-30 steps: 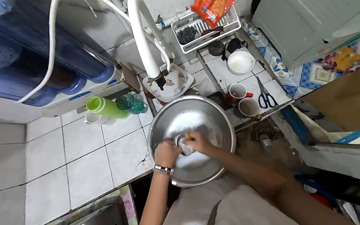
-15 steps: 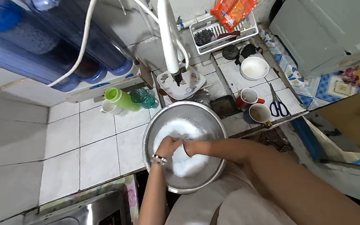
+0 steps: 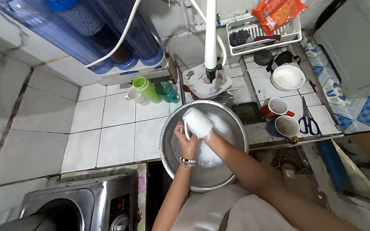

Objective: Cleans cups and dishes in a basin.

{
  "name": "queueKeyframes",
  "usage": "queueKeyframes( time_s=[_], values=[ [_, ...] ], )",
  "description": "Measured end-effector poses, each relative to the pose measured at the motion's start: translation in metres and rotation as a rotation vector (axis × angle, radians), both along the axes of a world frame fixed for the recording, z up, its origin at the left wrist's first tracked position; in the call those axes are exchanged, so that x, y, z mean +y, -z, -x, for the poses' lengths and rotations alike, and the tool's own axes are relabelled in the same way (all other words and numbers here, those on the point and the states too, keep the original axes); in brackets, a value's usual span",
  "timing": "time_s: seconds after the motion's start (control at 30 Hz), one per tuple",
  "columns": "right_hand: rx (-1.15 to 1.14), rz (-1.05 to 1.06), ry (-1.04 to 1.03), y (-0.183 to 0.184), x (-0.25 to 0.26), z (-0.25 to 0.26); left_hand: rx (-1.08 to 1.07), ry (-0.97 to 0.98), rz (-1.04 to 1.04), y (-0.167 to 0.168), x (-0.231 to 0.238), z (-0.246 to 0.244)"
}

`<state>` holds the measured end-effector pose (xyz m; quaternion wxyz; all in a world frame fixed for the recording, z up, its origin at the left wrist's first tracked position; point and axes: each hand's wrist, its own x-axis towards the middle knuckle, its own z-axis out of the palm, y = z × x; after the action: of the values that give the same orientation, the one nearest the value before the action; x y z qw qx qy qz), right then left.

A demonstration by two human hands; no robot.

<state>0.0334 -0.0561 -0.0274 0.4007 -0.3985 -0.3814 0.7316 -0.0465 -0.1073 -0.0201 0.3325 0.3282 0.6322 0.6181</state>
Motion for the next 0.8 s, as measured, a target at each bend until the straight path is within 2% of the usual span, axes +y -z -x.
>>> queueKeyframes(
  time_s=[0.03,0.13,0.2,0.27,0.33,0.37,0.43,0.47,0.5,0.53,0.6,0.67,0.73,0.8],
  values=[
    [0.125,0.05,0.033,0.0,0.003,-0.004,-0.109,-0.054,0.064,-0.003,0.002,-0.004],
    [0.095,0.144,-0.046,-0.022,-0.001,-0.024,-0.651,-0.165,0.296,-0.021,0.012,-0.011],
    [0.103,0.372,-0.046,-0.053,-0.003,-0.032,-0.847,-0.058,0.277,-0.032,0.008,-0.006],
    [-0.023,0.436,-0.163,-0.068,0.01,-0.044,-0.736,0.121,0.211,-0.051,0.012,0.001],
    [-0.107,0.226,-0.475,-0.062,0.035,-0.059,-0.674,0.03,0.203,-0.067,0.026,-0.005],
    [-0.116,0.126,-0.521,-0.056,0.046,-0.069,-0.729,0.029,0.111,-0.062,0.027,-0.002],
    [0.061,0.097,-0.505,-0.049,0.057,-0.084,-0.744,0.103,-0.019,-0.052,0.023,0.008],
    [0.117,0.09,-0.465,-0.051,0.056,-0.087,-0.654,0.078,-0.022,-0.052,0.022,0.009],
    [0.059,0.047,-0.404,-0.06,0.049,-0.084,-0.507,0.044,0.006,-0.051,0.02,0.008],
    [-0.11,-0.029,-0.386,-0.075,0.041,-0.078,-0.314,0.012,0.049,-0.054,0.017,0.004],
    [-0.552,-0.217,-0.517,-0.101,0.029,-0.059,0.1,-0.015,0.086,-0.056,0.007,-0.009],
    [-0.823,-0.428,-0.574,-0.113,0.017,-0.046,0.294,-0.013,-0.118,-0.043,0.0,-0.02],
    [-0.906,-0.587,-0.615,-0.121,0.011,-0.043,0.215,-0.036,-0.284,-0.037,-0.002,-0.025],
    [-0.843,-0.639,-0.583,-0.122,0.01,-0.045,0.072,-0.073,-0.283,-0.043,-0.002,-0.026]
  ],
)
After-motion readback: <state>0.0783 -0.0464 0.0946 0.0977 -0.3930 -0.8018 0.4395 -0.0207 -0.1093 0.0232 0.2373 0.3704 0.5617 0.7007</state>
